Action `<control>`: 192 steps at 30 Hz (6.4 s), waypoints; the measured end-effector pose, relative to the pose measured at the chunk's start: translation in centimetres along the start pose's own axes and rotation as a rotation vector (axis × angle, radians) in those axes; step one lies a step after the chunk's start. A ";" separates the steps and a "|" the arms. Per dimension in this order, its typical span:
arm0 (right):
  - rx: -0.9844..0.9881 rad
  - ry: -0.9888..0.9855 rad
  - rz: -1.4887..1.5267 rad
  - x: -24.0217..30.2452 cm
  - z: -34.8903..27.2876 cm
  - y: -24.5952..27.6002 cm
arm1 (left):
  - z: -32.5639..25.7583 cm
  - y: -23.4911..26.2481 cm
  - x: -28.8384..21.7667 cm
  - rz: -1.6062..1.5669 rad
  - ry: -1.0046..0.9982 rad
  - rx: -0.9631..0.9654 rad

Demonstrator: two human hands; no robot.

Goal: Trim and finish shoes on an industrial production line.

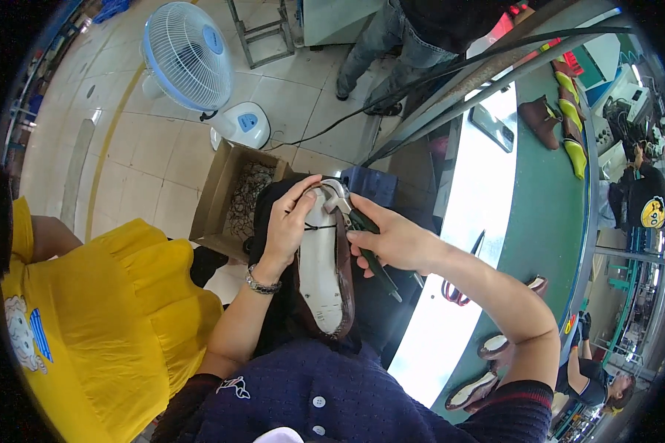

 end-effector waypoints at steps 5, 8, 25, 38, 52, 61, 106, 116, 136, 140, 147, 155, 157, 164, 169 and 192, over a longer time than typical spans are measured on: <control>-0.278 0.321 -0.233 -2.1 0.3 -0.7 | -0.3 -0.4 -0.6 0.036 -0.031 -0.022; -0.328 0.417 -0.289 -2.5 0.3 -0.6 | -0.4 -0.4 -0.7 0.048 -0.057 0.006; -0.984 0.753 -0.748 2.2 -1.8 -0.5 | 0.6 0.5 -0.5 0.112 -0.087 0.145; -0.752 0.355 -1.009 2.1 0.2 -1.1 | 0.4 1.8 0.4 0.148 0.011 0.279; -1.201 0.489 -0.057 -12.8 -1.2 6.7 | -3.9 -0.1 -4.7 0.091 -0.195 0.301; -1.624 0.346 -0.011 -24.4 -0.7 15.4 | -5.3 -0.2 -3.1 0.411 -0.204 0.149; -1.428 0.136 0.171 -32.9 -3.7 7.1 | -6.5 0.0 -18.8 0.633 -0.954 -0.282; -1.663 -0.028 -0.055 -31.6 -7.0 9.6 | -2.9 7.2 -15.1 0.960 -0.923 -0.362; -1.688 -0.084 -0.191 -23.7 6.0 23.1 | -3.3 -13.4 -3.4 1.031 -0.876 0.547; -1.462 0.433 0.140 -28.6 8.0 28.2 | 2.9 -15.6 -3.3 0.919 -0.634 0.753; -0.450 0.678 1.115 -24.4 1.4 12.9 | 6.1 -14.7 -1.9 0.775 -0.692 0.791; -0.433 0.521 0.936 -24.7 5.4 9.4 | 9.0 -15.2 0.5 0.773 -0.408 0.663; -0.365 0.717 0.910 -22.1 3.8 9.9 | 7.5 -16.0 -0.3 0.724 -0.669 0.715; -0.457 0.572 0.387 -12.3 -2.6 10.0 | 9.1 -13.6 -3.4 0.858 -0.386 0.601; -0.345 0.347 -0.046 -10.2 -2.5 11.3 | 5.2 -14.6 -2.1 0.812 -0.436 0.838; -1.090 0.562 -0.548 -4.4 -5.6 9.0 | -3.2 -12.9 -4.0 1.086 -1.084 0.631</control>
Point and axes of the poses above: each hand's wrist, its own z-axis towards the middle knuckle, its own y-axis out of the back of the hand, x = y × z, the point moved 7 cm from there along z, towards the middle knuckle, and after that the axes turned 15 degrees about -y, right-handed, at the moved point
